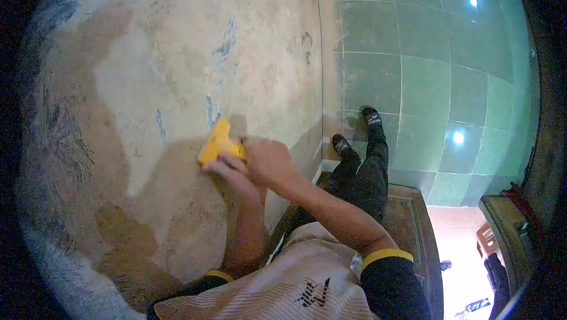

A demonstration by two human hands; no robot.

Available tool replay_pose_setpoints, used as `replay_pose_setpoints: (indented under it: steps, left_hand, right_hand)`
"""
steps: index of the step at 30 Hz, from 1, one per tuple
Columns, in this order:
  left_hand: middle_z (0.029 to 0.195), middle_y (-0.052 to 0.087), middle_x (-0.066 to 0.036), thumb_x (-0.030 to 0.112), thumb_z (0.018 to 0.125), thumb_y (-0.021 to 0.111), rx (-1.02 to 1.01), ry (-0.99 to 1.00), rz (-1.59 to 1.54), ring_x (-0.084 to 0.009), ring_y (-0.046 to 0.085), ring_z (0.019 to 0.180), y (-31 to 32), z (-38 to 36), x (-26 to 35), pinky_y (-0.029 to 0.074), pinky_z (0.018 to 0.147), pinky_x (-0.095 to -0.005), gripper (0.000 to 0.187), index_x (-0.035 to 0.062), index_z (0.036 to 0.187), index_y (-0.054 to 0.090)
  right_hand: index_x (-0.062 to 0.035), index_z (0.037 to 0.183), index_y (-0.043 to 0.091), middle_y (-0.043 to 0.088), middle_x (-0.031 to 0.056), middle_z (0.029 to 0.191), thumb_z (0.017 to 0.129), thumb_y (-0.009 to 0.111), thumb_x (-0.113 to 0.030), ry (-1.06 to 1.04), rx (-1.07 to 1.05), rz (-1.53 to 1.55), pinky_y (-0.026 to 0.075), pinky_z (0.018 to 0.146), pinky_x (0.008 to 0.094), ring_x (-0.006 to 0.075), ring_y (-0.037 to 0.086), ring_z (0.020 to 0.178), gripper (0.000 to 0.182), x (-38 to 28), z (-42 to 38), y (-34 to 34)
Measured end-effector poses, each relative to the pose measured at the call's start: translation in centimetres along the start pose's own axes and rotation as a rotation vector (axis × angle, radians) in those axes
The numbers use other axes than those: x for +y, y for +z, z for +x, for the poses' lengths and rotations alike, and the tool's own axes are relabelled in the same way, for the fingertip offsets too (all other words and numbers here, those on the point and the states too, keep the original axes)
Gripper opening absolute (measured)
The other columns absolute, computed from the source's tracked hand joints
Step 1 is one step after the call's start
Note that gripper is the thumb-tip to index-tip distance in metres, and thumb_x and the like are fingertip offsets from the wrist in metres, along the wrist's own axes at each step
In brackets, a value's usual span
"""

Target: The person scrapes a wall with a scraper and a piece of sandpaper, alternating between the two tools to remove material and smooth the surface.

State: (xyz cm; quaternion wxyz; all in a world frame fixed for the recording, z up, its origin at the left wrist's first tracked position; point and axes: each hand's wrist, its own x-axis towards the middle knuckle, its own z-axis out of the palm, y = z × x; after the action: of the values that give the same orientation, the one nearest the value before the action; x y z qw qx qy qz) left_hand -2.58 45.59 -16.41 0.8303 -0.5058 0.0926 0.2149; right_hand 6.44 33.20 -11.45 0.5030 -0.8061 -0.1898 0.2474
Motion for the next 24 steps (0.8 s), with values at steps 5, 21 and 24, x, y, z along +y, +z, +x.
replay_pose_setpoints:
  steps: [5, 21, 24]
  left_hand:
    - [0.116, 0.052, -0.018, 0.013, 0.096, 0.044, -0.062, -0.036, 0.282, -0.036, 0.053, 0.099, -1.6, 0.5, -6.5, 0.044, 0.085, -0.0622, 0.032, -0.001, 0.125, 0.046]
    - [0.107, 0.051, -0.009, 0.019, 0.092, 0.057, -0.049, -0.18, 0.656, -0.021, 0.053, 0.093, -2.2, -0.1, -6.2, 0.051, 0.078, -0.0333, 0.035, 0.0045, 0.121, 0.047]
    - [0.107, 0.051, -0.01, 0.01, 0.088, 0.061, 0.091, 0.019, 0.52, -0.0235, 0.054, 0.091, -1.6, -0.6, -7.2, 0.053, 0.073, -0.0401, 0.039, 0.0024, 0.122, 0.046]
  right_hand:
    - [-0.0017, 0.094, 0.068, 0.061, 0.0209, 0.061, 0.082, 0.057, -0.062, 0.003, 0.109, 0.057, 0.051, 0.057, 0.0441, 0.0372, 0.064, 0.059, 0.062, -0.4, -0.2, -0.1]
    - [-0.0028, 0.109, 0.065, 0.065, 0.0205, 0.071, 0.082, 0.055, -0.065, 0.087, -0.047, 0.061, 0.053, 0.061, 0.0444, 0.036, 0.066, 0.065, 0.068, 1.0, 0.1, 0.3]
    - [-0.003, 0.106, 0.066, 0.065, 0.0203, 0.071, 0.082, 0.055, -0.064, 0.068, -0.015, 0.056, 0.052, 0.06, 0.0439, 0.036, 0.065, 0.064, 0.067, 0.6, -0.5, 0.4]
